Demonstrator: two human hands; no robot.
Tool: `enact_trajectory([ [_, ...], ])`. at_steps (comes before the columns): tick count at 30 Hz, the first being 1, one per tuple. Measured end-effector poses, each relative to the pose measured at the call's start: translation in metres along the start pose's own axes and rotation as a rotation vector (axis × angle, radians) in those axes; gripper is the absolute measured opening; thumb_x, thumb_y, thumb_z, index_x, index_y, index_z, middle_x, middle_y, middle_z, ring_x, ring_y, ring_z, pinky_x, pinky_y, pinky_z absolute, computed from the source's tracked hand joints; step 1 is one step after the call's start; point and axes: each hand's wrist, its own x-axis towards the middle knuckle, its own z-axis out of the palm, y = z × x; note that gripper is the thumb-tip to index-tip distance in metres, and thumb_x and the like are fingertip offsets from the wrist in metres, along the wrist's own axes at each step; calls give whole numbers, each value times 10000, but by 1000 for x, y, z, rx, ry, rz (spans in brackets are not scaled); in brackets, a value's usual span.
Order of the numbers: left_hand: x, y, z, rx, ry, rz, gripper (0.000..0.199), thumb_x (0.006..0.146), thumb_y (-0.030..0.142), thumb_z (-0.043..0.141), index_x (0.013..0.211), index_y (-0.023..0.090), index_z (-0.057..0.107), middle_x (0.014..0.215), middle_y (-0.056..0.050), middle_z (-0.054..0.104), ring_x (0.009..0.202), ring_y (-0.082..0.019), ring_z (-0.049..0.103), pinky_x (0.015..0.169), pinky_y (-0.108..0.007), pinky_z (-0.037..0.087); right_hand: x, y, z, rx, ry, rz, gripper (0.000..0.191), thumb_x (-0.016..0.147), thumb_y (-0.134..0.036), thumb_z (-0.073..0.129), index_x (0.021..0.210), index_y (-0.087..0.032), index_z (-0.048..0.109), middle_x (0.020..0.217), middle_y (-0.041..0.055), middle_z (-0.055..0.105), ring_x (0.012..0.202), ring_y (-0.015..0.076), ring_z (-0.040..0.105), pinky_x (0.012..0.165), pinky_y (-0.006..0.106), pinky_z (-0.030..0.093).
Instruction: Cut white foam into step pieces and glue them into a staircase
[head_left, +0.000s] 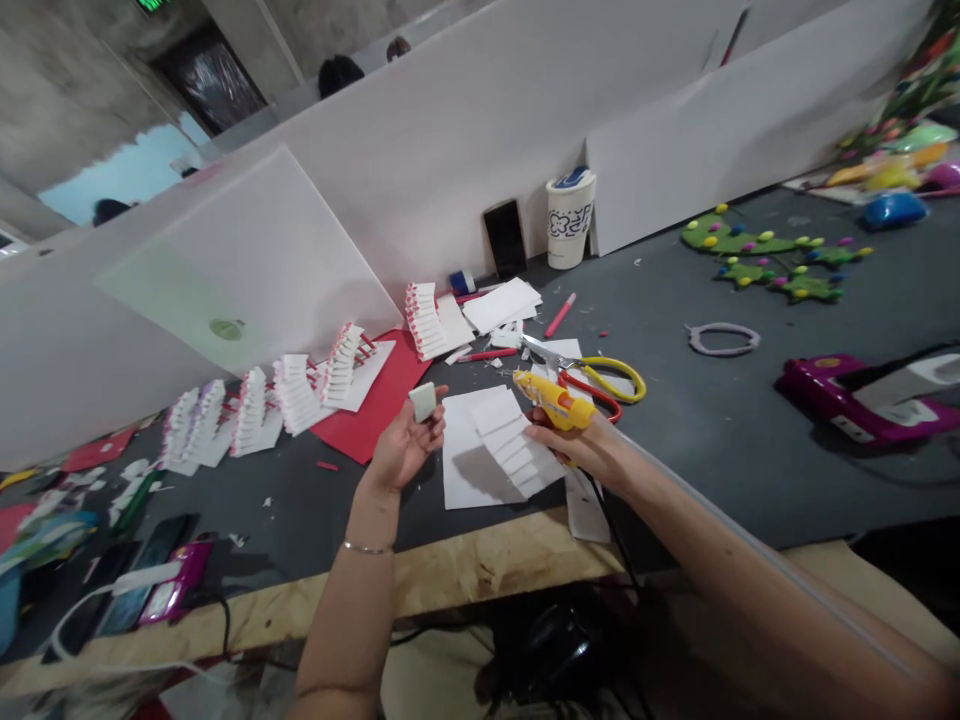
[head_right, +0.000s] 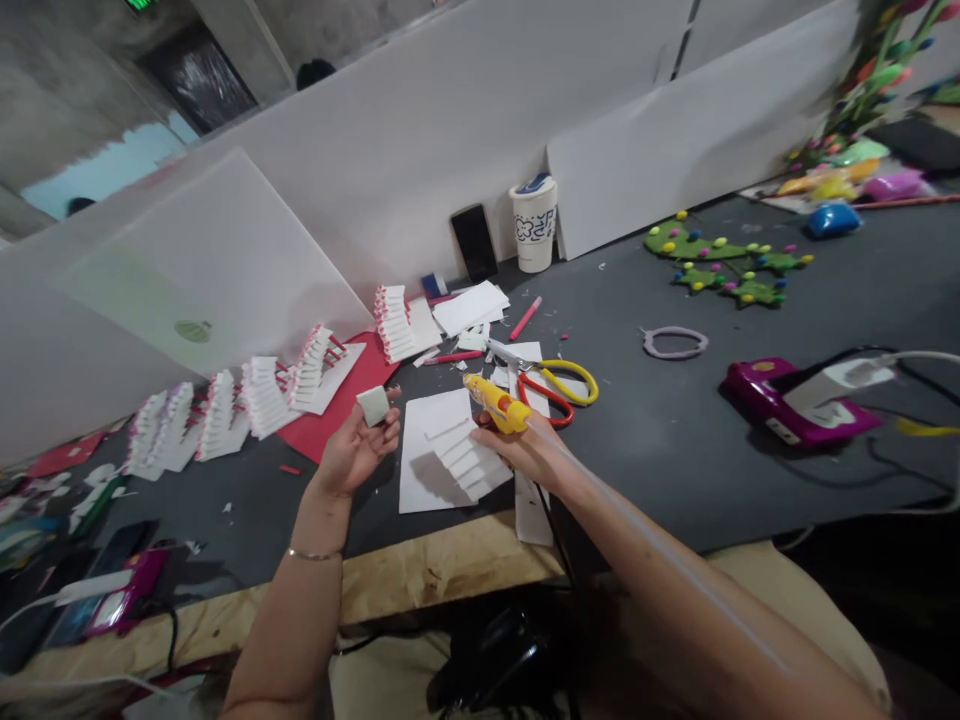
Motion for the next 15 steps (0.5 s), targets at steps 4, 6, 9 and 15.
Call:
enact_trajectory([
  [4, -1, -5, 7, 53, 12, -8, 464, 701, 335, 815, 1123, 184, 696, 793, -13, 570, 657, -85, 491, 542, -195, 379, 1, 4, 0, -115, -16, -25, 309, 675, -451, 777, 852, -222, 668, 626, -37, 606, 432, 97, 473, 406, 243, 414],
  [6, 0, -7, 10, 45, 80, 39, 481, 626, 288, 869, 1064, 190, 699, 779, 4, 596, 641, -73, 510, 549, -187, 386, 1, 5, 0, -141, -18, -56, 308, 676, -454, 774, 848, -218, 674, 640, -34, 612, 446, 98, 481, 408, 239, 417],
  [9, 2, -10, 13, 20, 200, 126, 390, 561, 304, 905, 857, 178, 685, 737, 22, 614, 632, -68, 532, 553, -179, 393, -1, 3, 2, -127, -28, -52, 301, 665, -448, 778, 832, -217, 679, 656, -23, 630, 453, 103, 483, 405, 245, 418],
  [15, -4, -17, 21, 69, 318, 182, 326, 600, 389, 868, 758, 174, 680, 698, 28, 631, 669, -86, 548, 682, -218, 455, -4, -3, 7, -103, -1, -46, 248, 628, -401, 795, 759, -233, 667, 723, 5, 675, 583, 161, 597, 460, 264, 447],
])
